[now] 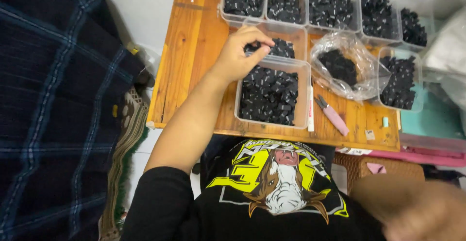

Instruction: Sorting small black plastic components from multiple containers into a central one on a wooden table.

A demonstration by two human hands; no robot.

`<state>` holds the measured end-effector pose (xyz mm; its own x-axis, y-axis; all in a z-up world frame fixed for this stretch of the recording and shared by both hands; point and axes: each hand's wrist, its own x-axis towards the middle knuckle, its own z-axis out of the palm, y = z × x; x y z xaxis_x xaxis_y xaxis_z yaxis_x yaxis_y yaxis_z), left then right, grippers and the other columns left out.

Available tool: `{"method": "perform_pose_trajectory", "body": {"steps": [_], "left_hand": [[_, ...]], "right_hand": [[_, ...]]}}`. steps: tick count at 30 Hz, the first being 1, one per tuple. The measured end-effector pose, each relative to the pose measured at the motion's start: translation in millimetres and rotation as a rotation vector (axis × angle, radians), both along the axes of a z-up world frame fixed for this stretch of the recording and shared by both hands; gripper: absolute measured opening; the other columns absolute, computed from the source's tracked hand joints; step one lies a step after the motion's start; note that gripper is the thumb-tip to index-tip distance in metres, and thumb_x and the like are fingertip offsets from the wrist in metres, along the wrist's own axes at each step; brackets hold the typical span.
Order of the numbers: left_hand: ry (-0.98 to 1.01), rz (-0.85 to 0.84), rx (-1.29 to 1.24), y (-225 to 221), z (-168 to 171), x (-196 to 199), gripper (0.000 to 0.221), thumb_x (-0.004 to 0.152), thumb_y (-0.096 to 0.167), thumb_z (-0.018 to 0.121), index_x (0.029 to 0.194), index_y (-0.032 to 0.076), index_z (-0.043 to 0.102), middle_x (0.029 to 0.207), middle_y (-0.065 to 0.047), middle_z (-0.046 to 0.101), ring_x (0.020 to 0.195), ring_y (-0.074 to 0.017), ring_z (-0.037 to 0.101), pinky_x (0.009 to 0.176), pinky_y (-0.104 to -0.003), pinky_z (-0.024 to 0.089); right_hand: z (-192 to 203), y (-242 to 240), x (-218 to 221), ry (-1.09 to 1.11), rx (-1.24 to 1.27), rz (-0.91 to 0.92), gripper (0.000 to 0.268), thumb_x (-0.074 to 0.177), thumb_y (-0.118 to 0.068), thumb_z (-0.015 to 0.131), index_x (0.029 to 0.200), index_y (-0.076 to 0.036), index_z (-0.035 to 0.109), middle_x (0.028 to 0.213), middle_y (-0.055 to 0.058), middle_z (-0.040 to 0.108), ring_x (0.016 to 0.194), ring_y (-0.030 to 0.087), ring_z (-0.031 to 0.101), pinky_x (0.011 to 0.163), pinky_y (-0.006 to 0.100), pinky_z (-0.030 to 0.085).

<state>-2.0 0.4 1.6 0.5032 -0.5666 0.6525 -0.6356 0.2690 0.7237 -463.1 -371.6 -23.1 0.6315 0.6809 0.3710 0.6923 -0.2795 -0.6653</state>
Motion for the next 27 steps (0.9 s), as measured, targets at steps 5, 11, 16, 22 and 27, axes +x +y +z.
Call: {"method": "perform_pose_trajectory", "body": {"steps": [5,11,16,22,27], "left_hand": [[0.025,0.019,0.017,-3,-4,2,0.011,0.098,0.011,0.064,0.099,0.010,0.075,0.093,-0.002,0.071,0.088,-0.0150,0.060,0.081,-0.030,0.049],[0.030,0.032,0.001,-4,-4,3,0.023,0.087,-0.003,0.059,0.098,0.009,0.076,0.091,-0.002,0.069,0.086,-0.0154,0.060,0.081,-0.029,0.049],[0.056,0.034,0.001,-3,-2,6,0.036,0.078,-0.010,0.052,0.098,0.008,0.076,0.092,-0.004,0.068,0.087,-0.0149,0.062,0.078,-0.026,0.049],[0.106,0.048,0.016,0,4,4,0.022,0.091,-0.006,0.061,0.098,0.009,0.075,0.091,-0.001,0.061,0.081,-0.0117,0.051,0.079,-0.025,0.045],[-0.066,0.019,0.046,0,4,-1,0.019,0.090,-0.005,0.064,0.095,0.009,0.076,0.088,-0.003,0.068,0.083,-0.0159,0.057,0.080,-0.032,0.048]], "right_hand": [[171,191,171,0.016,0.155,-0.093,0.045,0.109,-0.033,0.037,0.095,-0.010,0.073,0.099,0.004,0.084,0.085,0.015,0.088,0.082,0.031,0.069],[128,212,228,0.000,0.104,-0.641,0.057,0.099,0.002,0.041,0.155,-0.003,0.038,0.123,0.025,0.069,0.083,0.020,0.058,0.083,0.034,0.053],[69,221,278,-0.014,-0.347,-0.813,0.033,0.096,-0.006,0.062,0.127,-0.002,0.071,0.100,0.011,0.072,0.087,0.027,0.068,0.082,0.040,0.052],[34,224,299,-0.139,-0.867,-0.814,0.061,0.087,-0.050,0.073,0.137,-0.016,0.064,0.119,0.009,0.065,0.110,0.033,0.056,0.085,0.046,0.051],[13,220,306,-0.199,-1.080,-0.770,0.023,0.083,-0.037,0.071,0.098,-0.021,0.077,0.096,0.005,0.069,0.100,0.032,0.063,0.092,0.048,0.047]]}}
